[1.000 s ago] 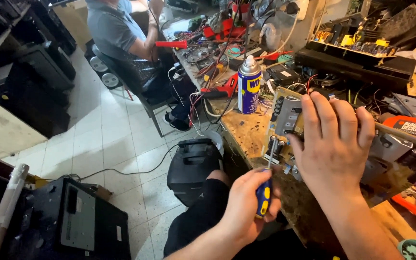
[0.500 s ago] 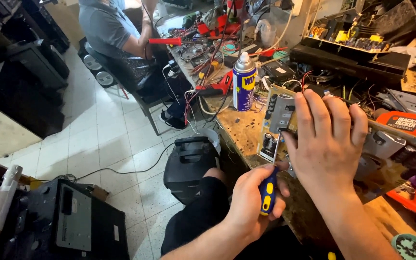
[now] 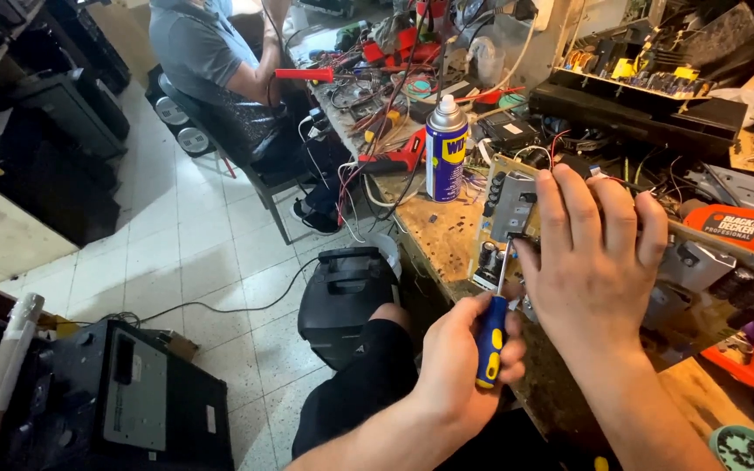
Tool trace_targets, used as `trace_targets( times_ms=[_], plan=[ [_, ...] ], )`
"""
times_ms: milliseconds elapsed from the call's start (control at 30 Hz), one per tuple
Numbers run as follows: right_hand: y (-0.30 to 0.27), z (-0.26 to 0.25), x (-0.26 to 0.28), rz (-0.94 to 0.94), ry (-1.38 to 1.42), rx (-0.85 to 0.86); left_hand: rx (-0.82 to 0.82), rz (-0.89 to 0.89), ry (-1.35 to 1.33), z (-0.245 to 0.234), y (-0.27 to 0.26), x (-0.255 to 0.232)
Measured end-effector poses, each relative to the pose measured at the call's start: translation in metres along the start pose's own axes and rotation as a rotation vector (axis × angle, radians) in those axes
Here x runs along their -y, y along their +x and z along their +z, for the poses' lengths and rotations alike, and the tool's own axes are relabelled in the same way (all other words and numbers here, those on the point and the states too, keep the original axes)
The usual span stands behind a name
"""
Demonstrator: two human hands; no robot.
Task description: The person is reassembling an electronic device by using a screwdriver to secure components onto a circuit board at a repair bench.
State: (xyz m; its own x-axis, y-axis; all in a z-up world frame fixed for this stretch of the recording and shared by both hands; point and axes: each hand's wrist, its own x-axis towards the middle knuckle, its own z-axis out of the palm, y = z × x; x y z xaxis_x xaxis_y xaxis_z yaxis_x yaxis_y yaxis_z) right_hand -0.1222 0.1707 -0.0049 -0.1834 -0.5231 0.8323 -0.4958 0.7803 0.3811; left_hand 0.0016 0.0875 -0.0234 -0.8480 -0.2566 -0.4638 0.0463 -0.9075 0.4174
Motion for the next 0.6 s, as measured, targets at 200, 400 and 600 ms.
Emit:
trace_targets(
  times_ms=[200,400,600],
  plan=[
    [0.0,0.002,-0.001,0.001,-0.008,-0.016,-0.071,0.083,0.056,-0.005,0.011,0.007],
    [-0.002,0.005,-0.001,0.007,0.041,-0.027,-0.099,-0.02,0.027,0.004,0.012,-0.004],
    [-0.001,0.007,-0.002,0.005,0.027,-0.04,0.102,0.157,0.176,-0.006,0.025,-0.005]
  ],
)
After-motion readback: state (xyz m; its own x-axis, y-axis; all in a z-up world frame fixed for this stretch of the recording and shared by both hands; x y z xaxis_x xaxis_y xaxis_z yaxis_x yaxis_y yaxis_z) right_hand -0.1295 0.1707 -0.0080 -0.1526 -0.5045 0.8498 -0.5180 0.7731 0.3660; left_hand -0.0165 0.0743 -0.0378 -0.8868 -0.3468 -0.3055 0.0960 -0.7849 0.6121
